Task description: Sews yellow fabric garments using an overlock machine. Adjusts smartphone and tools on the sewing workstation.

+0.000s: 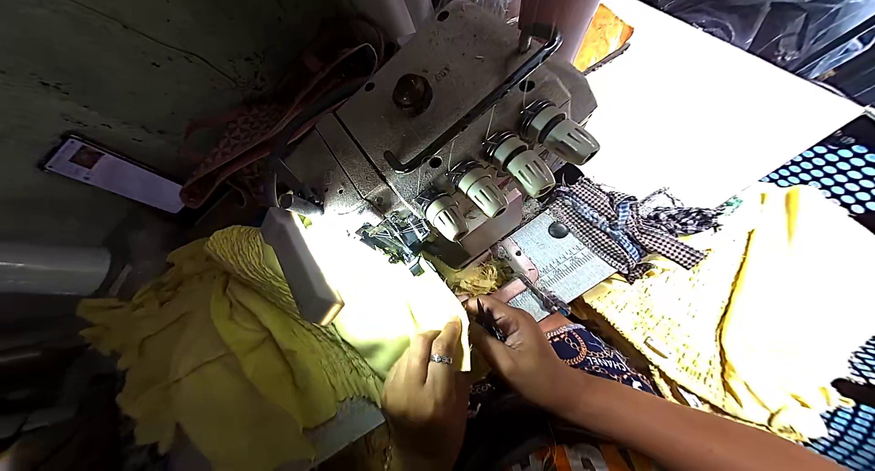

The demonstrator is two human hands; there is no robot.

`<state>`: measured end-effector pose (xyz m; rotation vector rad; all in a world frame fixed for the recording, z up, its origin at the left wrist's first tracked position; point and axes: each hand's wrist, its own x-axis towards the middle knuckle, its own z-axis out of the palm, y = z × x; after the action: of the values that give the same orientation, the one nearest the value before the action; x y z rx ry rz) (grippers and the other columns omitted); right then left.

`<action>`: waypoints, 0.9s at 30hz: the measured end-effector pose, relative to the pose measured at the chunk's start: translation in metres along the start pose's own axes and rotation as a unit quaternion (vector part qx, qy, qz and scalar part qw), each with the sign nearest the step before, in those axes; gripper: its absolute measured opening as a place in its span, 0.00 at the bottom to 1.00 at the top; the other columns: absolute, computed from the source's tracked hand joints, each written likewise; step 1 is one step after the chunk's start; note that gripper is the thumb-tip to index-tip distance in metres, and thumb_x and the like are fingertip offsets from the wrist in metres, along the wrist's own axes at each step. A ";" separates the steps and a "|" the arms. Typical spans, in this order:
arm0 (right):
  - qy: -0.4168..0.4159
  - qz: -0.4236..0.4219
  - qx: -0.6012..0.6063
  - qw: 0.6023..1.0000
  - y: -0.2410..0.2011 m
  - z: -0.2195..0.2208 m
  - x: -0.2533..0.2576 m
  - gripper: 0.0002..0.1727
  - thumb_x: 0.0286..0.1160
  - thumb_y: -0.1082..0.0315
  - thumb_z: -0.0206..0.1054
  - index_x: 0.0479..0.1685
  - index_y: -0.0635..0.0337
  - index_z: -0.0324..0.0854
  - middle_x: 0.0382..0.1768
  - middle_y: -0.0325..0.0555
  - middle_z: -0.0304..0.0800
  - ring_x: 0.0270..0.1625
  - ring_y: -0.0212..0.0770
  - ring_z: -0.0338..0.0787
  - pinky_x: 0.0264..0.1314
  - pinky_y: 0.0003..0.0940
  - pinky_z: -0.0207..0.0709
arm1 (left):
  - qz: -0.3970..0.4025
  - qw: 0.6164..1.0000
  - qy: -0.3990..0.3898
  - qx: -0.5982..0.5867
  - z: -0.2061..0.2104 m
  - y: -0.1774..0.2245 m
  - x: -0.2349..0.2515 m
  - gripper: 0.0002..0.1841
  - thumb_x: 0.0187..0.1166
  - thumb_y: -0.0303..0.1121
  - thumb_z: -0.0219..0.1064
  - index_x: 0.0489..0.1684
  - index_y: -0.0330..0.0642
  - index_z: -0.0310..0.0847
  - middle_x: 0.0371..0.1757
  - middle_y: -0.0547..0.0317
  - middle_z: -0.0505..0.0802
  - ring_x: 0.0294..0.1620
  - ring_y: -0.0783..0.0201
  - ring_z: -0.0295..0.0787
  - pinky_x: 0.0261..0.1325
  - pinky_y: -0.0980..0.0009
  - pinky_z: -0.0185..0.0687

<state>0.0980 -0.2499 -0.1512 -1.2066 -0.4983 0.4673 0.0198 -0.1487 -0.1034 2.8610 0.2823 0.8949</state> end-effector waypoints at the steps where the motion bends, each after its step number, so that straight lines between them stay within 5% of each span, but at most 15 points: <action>1: 0.005 0.012 0.015 1.000 -0.002 0.000 0.000 0.06 0.84 0.71 0.61 0.44 0.62 0.83 0.35 0.28 0.88 0.36 0.13 0.87 0.43 0.11 0.83 | 0.010 1.000 0.008 -0.004 0.001 -0.007 -0.001 0.09 0.75 0.30 0.65 0.37 0.42 0.94 0.30 0.53 0.92 0.33 0.66 0.88 0.39 0.80 0.79; 3: 0.006 0.041 0.041 0.998 -0.005 -0.001 0.001 0.06 0.84 0.71 0.62 0.47 0.61 0.84 0.38 0.29 0.92 0.35 0.17 0.90 0.40 0.14 0.85 | 0.029 0.997 0.010 -0.071 0.002 -0.029 0.002 0.08 0.78 0.31 0.65 0.38 0.43 0.92 0.33 0.53 0.92 0.36 0.66 0.88 0.44 0.78 0.81; 7: -0.008 0.103 0.061 0.993 -0.014 -0.005 0.003 0.04 0.82 0.70 0.65 0.48 0.58 0.83 0.38 0.26 0.93 0.32 0.16 0.89 0.32 0.12 0.83 | -0.034 0.954 -0.098 -0.280 -0.013 -0.092 0.027 0.07 0.78 0.41 0.72 0.37 0.51 0.91 0.40 0.71 0.93 0.48 0.80 0.87 0.57 0.79 0.80; 11: 0.009 0.115 0.082 0.990 -0.010 0.005 0.000 0.06 0.75 0.72 0.71 0.46 0.58 0.83 0.38 0.28 0.93 0.31 0.18 0.90 0.31 0.13 0.83 | -0.141 0.917 -0.145 -0.343 -0.017 -0.133 0.055 0.04 0.68 0.31 0.77 0.33 0.43 0.89 0.36 0.76 0.93 0.41 0.84 0.89 0.50 0.82 0.86; 14: 0.012 0.104 0.077 0.991 -0.011 0.003 -0.006 0.06 0.70 0.71 0.75 0.40 0.56 0.84 0.37 0.29 0.94 0.34 0.21 0.93 0.37 0.19 0.88 | -0.039 0.983 -0.089 -0.155 -0.035 -0.088 0.050 0.14 0.66 0.41 0.75 0.27 0.36 0.86 0.32 0.54 0.92 0.40 0.71 0.88 0.48 0.75 0.81; 16: 0.001 0.094 0.073 0.993 -0.013 -0.002 -0.012 0.02 0.75 0.69 0.72 0.39 0.56 0.85 0.36 0.29 0.93 0.34 0.21 0.92 0.38 0.19 0.88 | 0.036 0.991 -0.069 -0.112 -0.036 -0.052 0.030 0.07 0.76 0.38 0.70 0.34 0.48 0.92 0.35 0.59 0.93 0.44 0.65 0.86 0.52 0.72 0.76; 19: -0.015 0.091 0.068 0.993 -0.014 -0.009 -0.017 0.02 0.79 0.68 0.69 0.40 0.55 0.85 0.33 0.26 0.93 0.32 0.19 0.90 0.36 0.16 0.86 | 0.071 0.994 -0.019 -0.083 -0.013 -0.032 0.000 0.07 0.83 0.34 0.65 0.42 0.50 0.92 0.37 0.61 0.91 0.44 0.64 0.83 0.53 0.73 0.73; 27: -0.033 0.097 0.075 0.992 -0.009 -0.010 -0.023 0.04 0.80 0.66 0.70 0.43 0.56 0.85 0.34 0.29 0.93 0.33 0.22 0.92 0.38 0.20 0.89 | 0.055 0.992 0.018 -0.111 -0.007 -0.028 -0.007 0.05 0.81 0.36 0.69 0.37 0.51 0.89 0.34 0.67 0.88 0.45 0.70 0.79 0.58 0.76 0.68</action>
<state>0.0861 -0.2740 -0.1479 -1.1006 -0.3962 0.7000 0.0068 -0.1222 -0.1067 2.6783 0.0262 0.9346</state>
